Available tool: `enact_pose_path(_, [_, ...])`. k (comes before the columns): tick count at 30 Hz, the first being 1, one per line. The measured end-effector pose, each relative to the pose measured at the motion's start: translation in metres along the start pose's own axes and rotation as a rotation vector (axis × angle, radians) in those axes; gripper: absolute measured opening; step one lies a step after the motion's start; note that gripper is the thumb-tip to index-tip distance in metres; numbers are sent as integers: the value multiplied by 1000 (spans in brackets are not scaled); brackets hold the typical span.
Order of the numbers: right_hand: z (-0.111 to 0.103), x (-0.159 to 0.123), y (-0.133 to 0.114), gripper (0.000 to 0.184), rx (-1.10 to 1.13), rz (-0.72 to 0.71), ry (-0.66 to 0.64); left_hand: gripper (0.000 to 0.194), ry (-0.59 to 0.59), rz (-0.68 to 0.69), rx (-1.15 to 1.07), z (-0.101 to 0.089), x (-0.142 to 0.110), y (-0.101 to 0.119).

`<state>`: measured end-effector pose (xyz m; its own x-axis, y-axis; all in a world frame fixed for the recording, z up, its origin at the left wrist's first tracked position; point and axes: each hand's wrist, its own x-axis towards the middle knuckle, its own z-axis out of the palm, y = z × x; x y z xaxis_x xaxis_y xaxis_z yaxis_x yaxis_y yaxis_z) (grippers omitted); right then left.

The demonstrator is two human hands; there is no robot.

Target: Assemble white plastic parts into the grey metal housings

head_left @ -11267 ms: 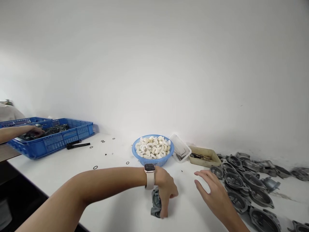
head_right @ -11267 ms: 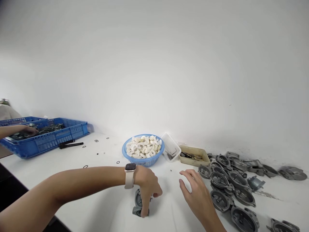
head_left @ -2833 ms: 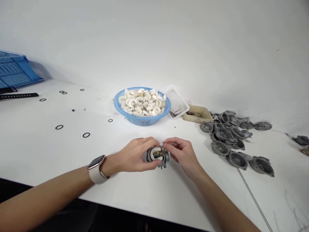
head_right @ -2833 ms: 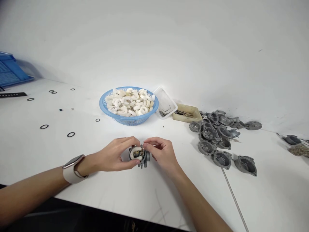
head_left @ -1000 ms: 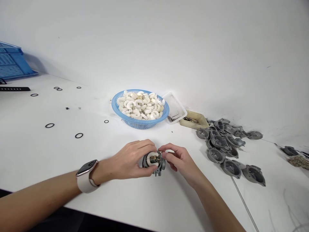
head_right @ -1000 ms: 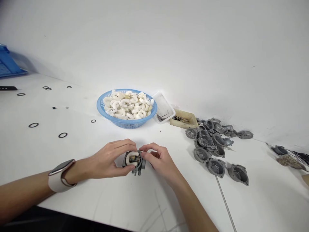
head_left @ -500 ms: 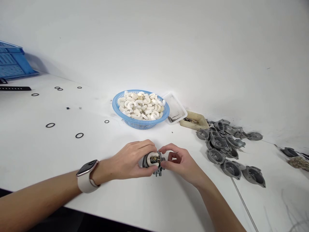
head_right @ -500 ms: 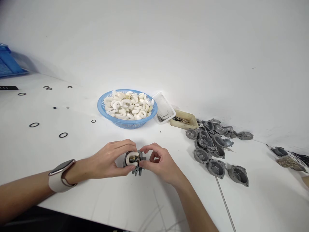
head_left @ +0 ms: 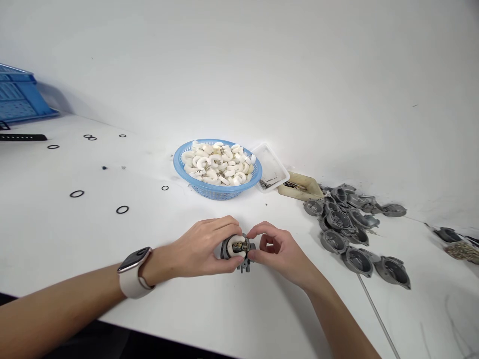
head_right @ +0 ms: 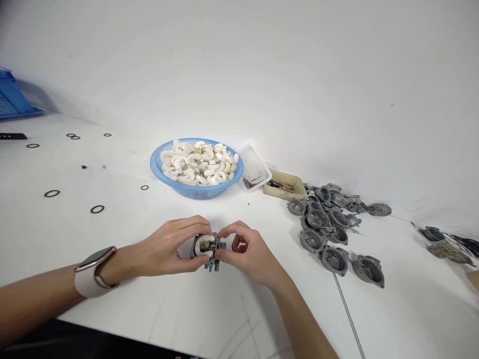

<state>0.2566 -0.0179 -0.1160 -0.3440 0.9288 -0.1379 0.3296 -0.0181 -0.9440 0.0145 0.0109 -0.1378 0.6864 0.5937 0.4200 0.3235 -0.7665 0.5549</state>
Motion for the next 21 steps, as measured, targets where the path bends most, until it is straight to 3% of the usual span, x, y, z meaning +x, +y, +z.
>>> enact_pose_path(10, [0, 1, 4, 17, -19, -74, 4, 24, 1, 2, 6, 1, 2, -1])
enact_pose_path(21, [-1, -2, 1, 21, -72, -65, -36, 24, -11, 3, 0, -1, 1, 1])
